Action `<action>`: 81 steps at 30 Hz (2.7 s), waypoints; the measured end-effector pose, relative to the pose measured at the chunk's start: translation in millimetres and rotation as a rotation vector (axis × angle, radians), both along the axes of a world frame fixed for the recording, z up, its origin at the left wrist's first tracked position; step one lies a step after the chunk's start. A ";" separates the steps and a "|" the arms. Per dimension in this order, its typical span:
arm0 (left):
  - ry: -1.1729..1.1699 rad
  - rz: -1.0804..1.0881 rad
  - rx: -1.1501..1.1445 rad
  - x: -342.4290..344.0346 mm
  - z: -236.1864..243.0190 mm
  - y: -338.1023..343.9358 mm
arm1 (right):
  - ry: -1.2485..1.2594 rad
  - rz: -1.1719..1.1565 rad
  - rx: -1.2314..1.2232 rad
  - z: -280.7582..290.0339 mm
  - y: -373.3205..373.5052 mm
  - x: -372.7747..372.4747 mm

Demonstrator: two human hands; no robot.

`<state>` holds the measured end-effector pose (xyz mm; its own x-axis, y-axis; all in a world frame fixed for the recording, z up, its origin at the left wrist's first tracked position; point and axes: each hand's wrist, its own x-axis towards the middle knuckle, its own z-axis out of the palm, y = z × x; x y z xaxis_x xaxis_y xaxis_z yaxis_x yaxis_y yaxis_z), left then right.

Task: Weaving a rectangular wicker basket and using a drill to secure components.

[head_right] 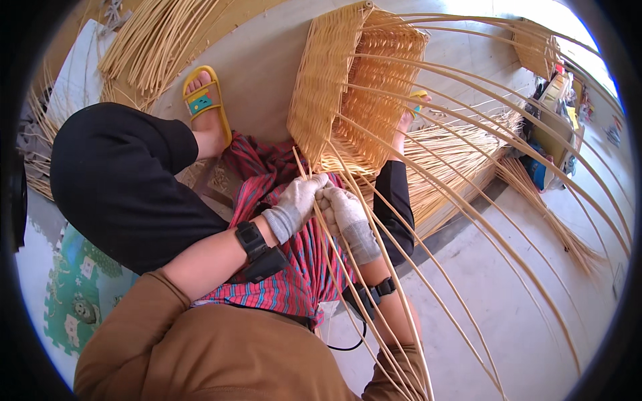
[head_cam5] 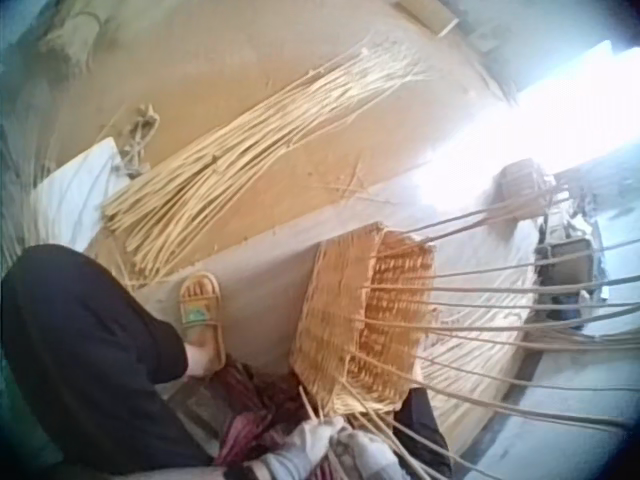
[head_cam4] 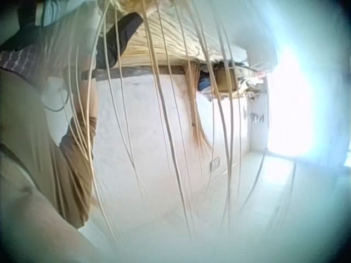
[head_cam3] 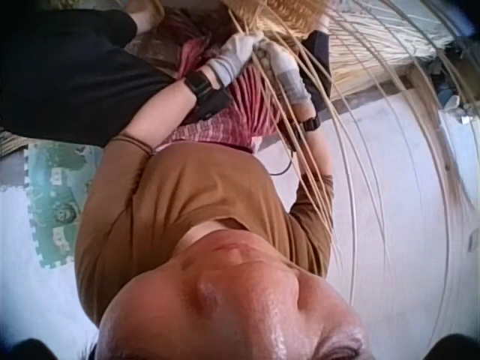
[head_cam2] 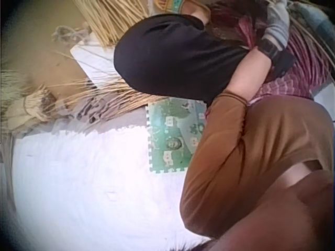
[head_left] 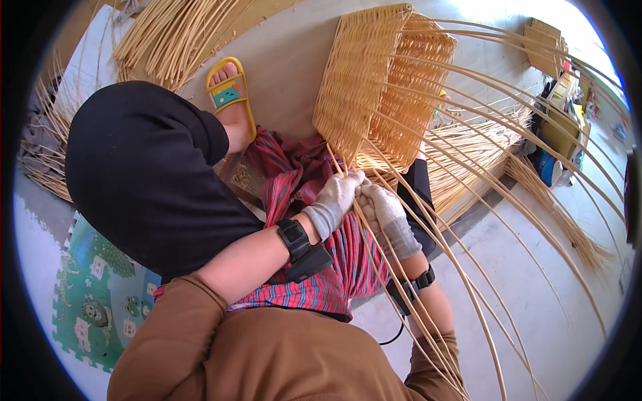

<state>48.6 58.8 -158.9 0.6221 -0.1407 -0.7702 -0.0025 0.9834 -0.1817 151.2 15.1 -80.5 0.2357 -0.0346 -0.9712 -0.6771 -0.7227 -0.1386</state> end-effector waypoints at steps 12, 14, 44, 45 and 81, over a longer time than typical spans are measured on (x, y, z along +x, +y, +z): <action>0.040 0.111 -0.048 9.0 -17.4 -22.4 | 0.039 0.139 -0.032 -13.0 0.7 4.4; 0.053 0.136 -0.093 13.0 -29.9 -26.0 | -0.013 0.152 -0.026 -16.6 -1.0 5.9; -0.061 0.239 0.153 3.4 13.8 24.1 | -0.241 0.813 0.443 5.8 5.3 39.8; -0.044 0.266 0.132 4.8 10.5 24.8 | -0.272 0.938 0.483 0.7 5.5 42.5; 0.073 0.187 0.315 19.3 -25.9 20.8 | -0.058 0.234 0.099 -6.7 56.9 25.5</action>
